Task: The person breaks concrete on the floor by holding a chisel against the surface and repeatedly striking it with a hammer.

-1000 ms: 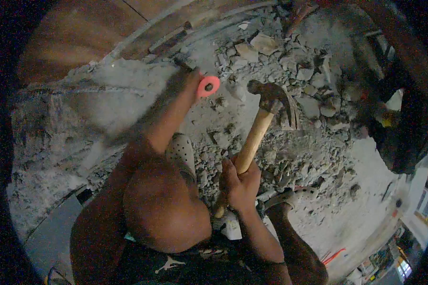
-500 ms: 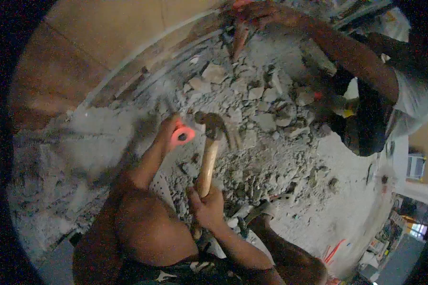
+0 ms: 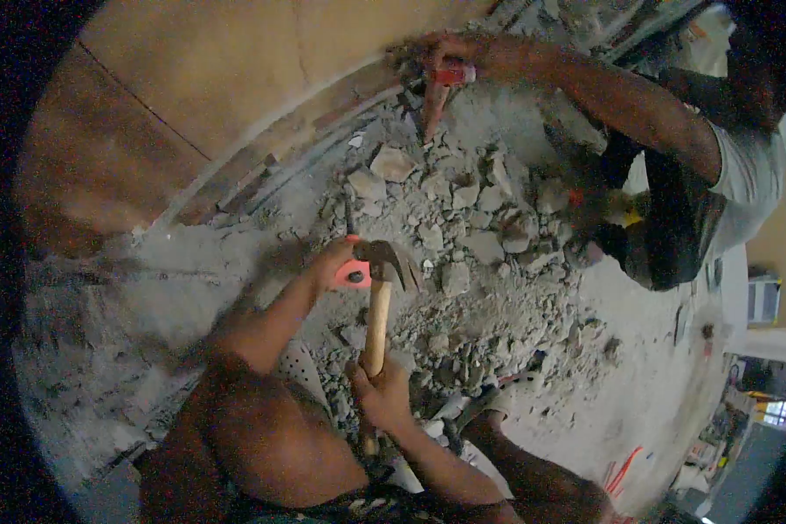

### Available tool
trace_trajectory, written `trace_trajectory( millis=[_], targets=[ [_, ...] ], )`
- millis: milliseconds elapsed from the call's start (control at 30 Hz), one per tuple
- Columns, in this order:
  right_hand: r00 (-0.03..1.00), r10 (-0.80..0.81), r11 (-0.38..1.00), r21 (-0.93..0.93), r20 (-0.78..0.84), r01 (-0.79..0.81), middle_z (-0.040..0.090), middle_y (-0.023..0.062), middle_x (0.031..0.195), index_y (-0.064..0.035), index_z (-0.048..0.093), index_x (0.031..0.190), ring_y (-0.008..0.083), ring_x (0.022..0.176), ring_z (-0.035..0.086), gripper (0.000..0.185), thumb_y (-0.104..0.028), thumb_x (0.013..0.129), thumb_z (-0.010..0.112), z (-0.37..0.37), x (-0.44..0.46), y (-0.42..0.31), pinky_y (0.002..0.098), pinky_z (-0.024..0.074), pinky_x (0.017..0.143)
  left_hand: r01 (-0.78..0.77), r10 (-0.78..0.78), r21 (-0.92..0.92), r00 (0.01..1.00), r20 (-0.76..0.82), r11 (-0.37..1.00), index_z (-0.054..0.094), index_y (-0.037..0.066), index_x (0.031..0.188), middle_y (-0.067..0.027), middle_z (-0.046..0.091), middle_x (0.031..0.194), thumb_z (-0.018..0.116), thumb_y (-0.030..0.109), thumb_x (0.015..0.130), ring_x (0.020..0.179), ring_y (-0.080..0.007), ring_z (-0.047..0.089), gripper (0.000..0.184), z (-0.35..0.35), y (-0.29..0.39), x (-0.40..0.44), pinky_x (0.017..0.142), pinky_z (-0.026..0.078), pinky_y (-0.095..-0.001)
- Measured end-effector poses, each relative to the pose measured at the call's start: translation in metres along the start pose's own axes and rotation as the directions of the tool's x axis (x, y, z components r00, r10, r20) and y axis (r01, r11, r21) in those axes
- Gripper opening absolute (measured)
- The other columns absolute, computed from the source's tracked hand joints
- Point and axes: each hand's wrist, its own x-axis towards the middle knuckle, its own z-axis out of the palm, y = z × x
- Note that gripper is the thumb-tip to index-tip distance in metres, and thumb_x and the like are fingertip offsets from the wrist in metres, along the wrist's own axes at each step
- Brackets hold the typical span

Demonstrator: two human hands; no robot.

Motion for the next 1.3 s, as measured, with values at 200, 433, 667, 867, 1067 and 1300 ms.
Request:
trace_trajectory(
  millis=[200, 433, 667, 867, 1067, 1300],
  targets=[
    [0.992, -0.125, 0.982, -0.139, 0.003, 0.124, 0.054, 0.0045, 0.058, -0.0023, 0.054, 0.083, 0.0133, 0.049, 0.054, 0.016, -0.016, 0.085, 0.061, -0.016, 0.009, -0.005, 0.0298, 0.0438, 0.045, 0.109, -0.131, 0.296, 0.99, 0.053, 0.949, 0.049, 0.003, 0.099, -0.0064, 0.055, 0.076, 0.059, 0.01, 0.084, 0.067, -0.0176, 0.059, 0.019, 0.001, 0.007, -0.082, 0.059, 0.054, -0.0388],
    [0.991, -0.081, 0.724, -0.677, 0.105, 0.131, 0.063, 0.0247, 0.077, 0.0053, 0.056, 0.097, 0.0405, 0.075, 0.063, 0.036, -0.026, 0.079, 0.06, -0.058, 0.058, 0.071, 0.0469, 0.0496, 0.067, 0.207, -0.141, 0.189, 0.939, -0.315, 0.96, 0.035, 0.002, 0.125, -0.0076, 0.05, 0.096, 0.058, 0.003, 0.084, 0.078, -0.0205, 0.056, 0.047, -0.029, -0.047, -0.164, 0.066, 0.057, -0.0584],
    [0.942, 0.126, 0.403, -0.883, 0.312, 0.239, 0.065, 0.0251, 0.087, 0.0053, 0.055, 0.104, 0.0382, 0.081, 0.065, 0.034, -0.012, 0.074, 0.053, -0.072, 0.047, 0.086, 0.0475, 0.0514, 0.071, 0.221, -0.151, 0.184, 0.932, -0.329, 0.958, 0.044, -0.002, 0.118, -0.0113, 0.053, 0.101, 0.064, 0.021, 0.083, 0.093, -0.0245, 0.054, 0.046, -0.083, -0.162, -0.212, 0.079, 0.048, -0.0352],
    [0.91, 0.154, 0.245, -0.907, 0.386, 0.343, 0.066, 0.013, 0.09, -0.0142, 0.045, 0.129, 0.0333, 0.083, 0.066, 0.047, -0.014, 0.084, 0.056, -0.096, 0.055, 0.02, 0.0451, 0.0539, 0.068, 0.095, 0.343, 0.702, 0.821, -0.456, 0.706, 0.045, -0.003, 0.117, -0.0123, 0.054, 0.105, 0.064, 0.023, 0.083, 0.094, -0.0234, 0.054, 0.047, -0.068, -0.167, -0.205, 0.082, 0.044, -0.0378],
    [0.911, 0.116, -0.009, -0.917, 0.395, 0.399, 0.066, 0.0118, 0.081, -0.0086, 0.06, 0.103, 0.0299, 0.074, 0.067, 0.023, -0.015, 0.081, 0.058, -0.148, 0.061, -0.02, 0.0421, 0.0532, 0.061, 0.252, 0.163, 0.882, 0.927, -0.338, 0.399, 0.046, -0.003, 0.12, -0.0149, 0.056, 0.106, 0.065, 0.026, 0.081, 0.094, -0.0243, 0.054, 0.052, -0.085, -0.148, -0.205, 0.083, 0.043, -0.0366],
    [0.848, 0.017, -0.027, -0.848, 0.529, 0.53, 0.061, 0.0195, 0.08, -0.0048, 0.057, 0.108, 0.0353, 0.061, 0.062, 0.031, -0.024, 0.084, 0.054, -0.155, 0.046, -0.005, 0.0437, 0.0527, 0.057, 0.033, 0.306, 0.692, 0.881, -0.36, 0.721, 0.047, -0.001, 0.119, -0.0127, 0.056, 0.098, 0.064, 0.024, 0.083, 0.093, -0.0231, 0.055, 0.047, -0.09, -0.175, -0.202, 0.081, 0.045, -0.0361]
  ],
)
